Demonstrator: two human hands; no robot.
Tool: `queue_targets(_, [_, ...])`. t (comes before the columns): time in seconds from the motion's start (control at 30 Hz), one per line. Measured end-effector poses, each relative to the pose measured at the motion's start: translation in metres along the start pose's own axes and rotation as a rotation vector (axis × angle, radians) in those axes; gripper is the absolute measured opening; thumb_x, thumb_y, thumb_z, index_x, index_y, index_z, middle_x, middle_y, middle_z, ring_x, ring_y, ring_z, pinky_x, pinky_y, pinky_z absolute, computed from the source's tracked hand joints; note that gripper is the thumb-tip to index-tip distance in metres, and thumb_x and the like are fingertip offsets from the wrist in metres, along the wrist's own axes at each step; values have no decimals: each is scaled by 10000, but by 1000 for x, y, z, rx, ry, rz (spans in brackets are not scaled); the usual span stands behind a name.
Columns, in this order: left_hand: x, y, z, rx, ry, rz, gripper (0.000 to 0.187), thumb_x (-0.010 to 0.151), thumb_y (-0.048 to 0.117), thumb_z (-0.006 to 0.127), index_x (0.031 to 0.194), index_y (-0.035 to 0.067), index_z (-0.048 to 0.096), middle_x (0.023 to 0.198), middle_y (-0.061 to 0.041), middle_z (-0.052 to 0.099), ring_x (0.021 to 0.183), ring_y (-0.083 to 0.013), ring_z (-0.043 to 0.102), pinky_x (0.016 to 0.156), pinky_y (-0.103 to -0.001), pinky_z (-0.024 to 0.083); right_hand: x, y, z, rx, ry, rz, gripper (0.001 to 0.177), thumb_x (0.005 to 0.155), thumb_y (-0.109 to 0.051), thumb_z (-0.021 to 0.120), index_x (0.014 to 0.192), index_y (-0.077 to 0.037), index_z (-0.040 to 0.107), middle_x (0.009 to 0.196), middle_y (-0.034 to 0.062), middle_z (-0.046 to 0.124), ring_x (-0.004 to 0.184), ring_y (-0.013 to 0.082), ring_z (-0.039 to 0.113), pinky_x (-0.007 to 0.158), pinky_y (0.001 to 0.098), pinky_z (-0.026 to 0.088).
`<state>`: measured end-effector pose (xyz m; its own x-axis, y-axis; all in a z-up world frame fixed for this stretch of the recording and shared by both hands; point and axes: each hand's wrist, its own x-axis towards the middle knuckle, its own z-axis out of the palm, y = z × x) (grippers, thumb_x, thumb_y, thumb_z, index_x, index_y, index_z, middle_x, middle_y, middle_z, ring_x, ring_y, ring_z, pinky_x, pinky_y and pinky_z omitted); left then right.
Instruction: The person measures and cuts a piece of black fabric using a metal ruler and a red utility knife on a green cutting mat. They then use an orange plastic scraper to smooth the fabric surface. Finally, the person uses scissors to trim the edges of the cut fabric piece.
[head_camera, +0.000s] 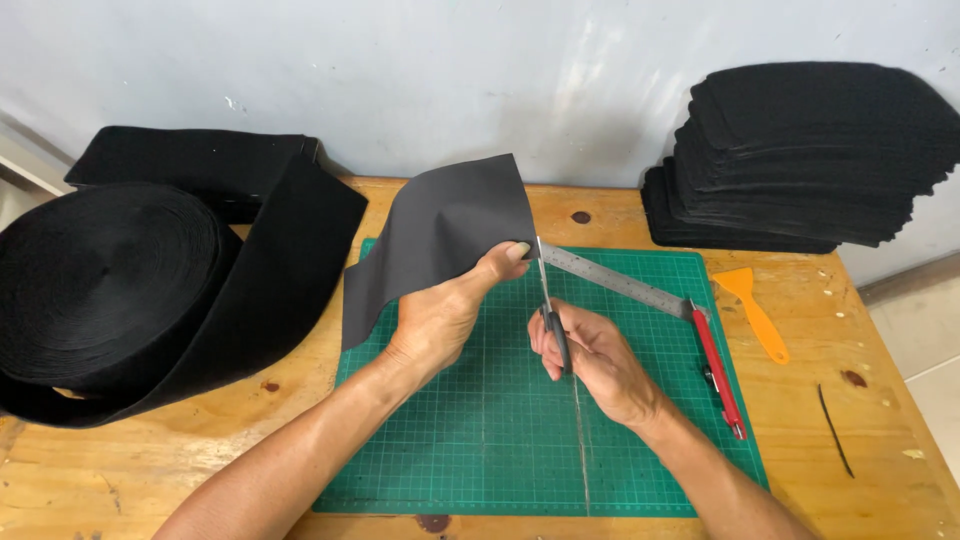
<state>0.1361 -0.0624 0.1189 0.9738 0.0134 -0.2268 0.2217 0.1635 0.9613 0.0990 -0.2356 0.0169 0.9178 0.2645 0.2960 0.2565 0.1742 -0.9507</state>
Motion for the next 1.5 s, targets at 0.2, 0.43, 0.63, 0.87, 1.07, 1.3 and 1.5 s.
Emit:
queue_targets(0.2, [0,-4,-2,-3,-13,-20,506,678,320,922,939,-98,806,982,-248,794,1128,-327,712,1070,-458,503,0,7,-4,-22,-11,-32,316,991,-265,656,806,-9,663,772,93,541,632,151,563,532,279,557])
queue_targets(0.43, [1,-6,-1,-49,-49,8,456,704,280,911,934,-100,806,950,-245,796,1079,-323,739,1039,-458,530,-2,8,-5,21,16,-12,263,965,-222,631,807,-12,626,838,140,566,632,179,561,544,328,560])
queue_targets(0.63, [10,-13,-1,-50,-83,25,389,744,248,889,939,-80,812,935,-224,800,1040,-301,751,998,-436,565,-2,10,-7,-55,9,-28,258,955,-232,641,809,-21,625,816,116,570,593,171,604,528,310,543])
queue_targets(0.87, [14,-29,-4,-142,-137,90,312,777,146,876,969,-87,798,892,-216,797,971,-294,769,983,-465,584,0,-1,-2,-126,24,-7,285,1011,-218,624,810,-17,651,719,69,548,591,158,598,556,287,545])
queue_targets(1.07, [15,-34,-4,-207,-127,77,309,770,149,882,916,-110,797,860,-217,799,946,-282,782,990,-453,575,-1,-1,-4,-95,30,35,310,1001,-279,614,870,0,649,711,69,530,599,168,601,577,317,549])
queue_targets(1.3, [26,-55,-9,-232,-209,140,240,800,80,862,955,-92,797,881,-205,797,917,-298,782,939,-454,604,-1,-7,1,-136,14,-2,298,1003,-229,611,778,-38,651,624,74,567,616,149,508,607,299,473])
queue_targets(1.5, [17,-47,-5,-249,-212,147,217,790,47,866,943,-90,797,870,-190,795,894,-276,783,919,-440,620,-2,3,-4,-162,58,27,295,1038,-228,604,808,-52,660,647,55,575,578,154,589,589,296,511])
